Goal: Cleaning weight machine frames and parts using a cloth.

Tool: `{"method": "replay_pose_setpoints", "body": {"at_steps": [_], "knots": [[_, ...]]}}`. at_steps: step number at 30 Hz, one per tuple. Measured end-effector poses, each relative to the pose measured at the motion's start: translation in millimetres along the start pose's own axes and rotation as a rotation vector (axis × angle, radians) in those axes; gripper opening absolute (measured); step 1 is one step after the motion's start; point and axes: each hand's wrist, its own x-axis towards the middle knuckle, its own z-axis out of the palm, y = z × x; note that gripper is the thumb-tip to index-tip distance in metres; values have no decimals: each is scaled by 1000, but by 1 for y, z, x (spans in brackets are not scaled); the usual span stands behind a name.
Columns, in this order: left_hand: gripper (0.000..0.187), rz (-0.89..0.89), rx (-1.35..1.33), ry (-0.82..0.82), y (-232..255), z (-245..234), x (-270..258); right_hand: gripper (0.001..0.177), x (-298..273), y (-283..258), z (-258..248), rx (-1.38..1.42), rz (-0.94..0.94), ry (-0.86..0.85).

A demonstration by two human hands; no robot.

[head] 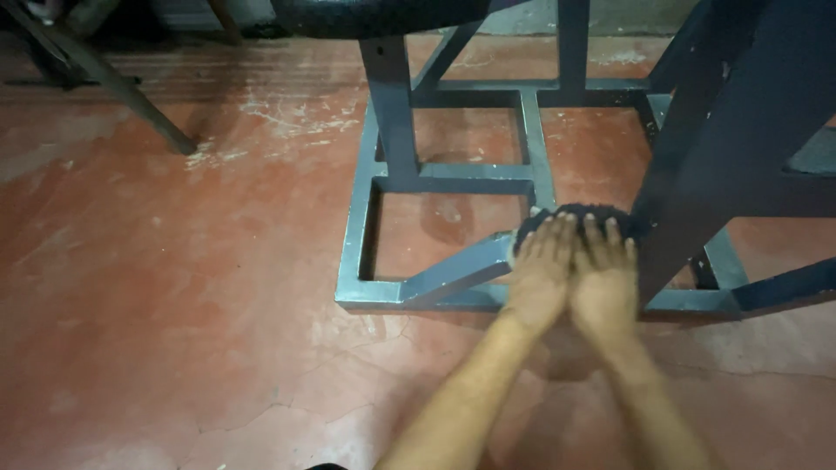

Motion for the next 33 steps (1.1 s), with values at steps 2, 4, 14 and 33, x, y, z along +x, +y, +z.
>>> {"method": "replay_pose_setpoints", "body": {"at_steps": [2,4,14,33], "knots": [[63,2,-85,52,-30,-9,-21,57,0,-23,28,3,-28,54],[59,-1,-175,100,-63,-10,-43,61,7,-56,38,4,-54,100],[67,-83,790,-365,-104,-15,-98,56,9,-139,118,-211,-324,-352],[58,-399,408,-273,-108,-5,-112,51,-26,-131,174,111,-282,-206]]}}
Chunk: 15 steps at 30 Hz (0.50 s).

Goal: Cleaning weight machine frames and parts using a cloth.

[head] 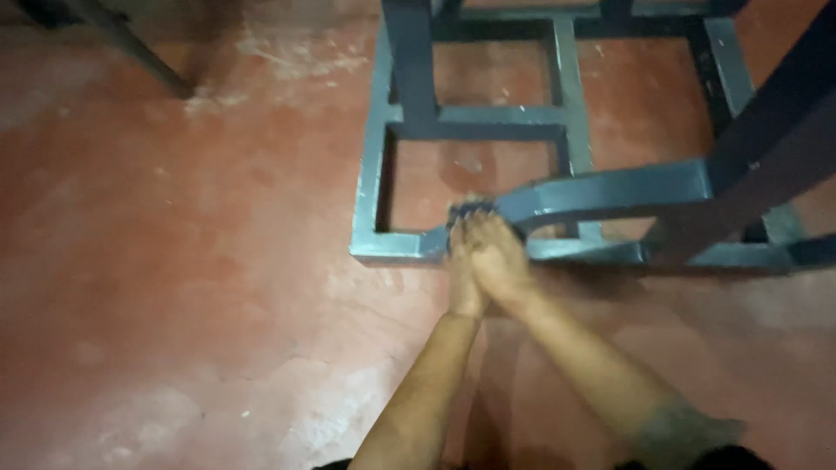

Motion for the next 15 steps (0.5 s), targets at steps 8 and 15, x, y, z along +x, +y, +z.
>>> {"method": "replay_pose_setpoints", "body": {"at_steps": [8,15], "knots": [[63,90,-835,446,55,19,-40,49,-43,41,-152,98,-202,201],[67,176,-595,129,69,73,-59,61,-107,106,-93,333,-179,91]]}}
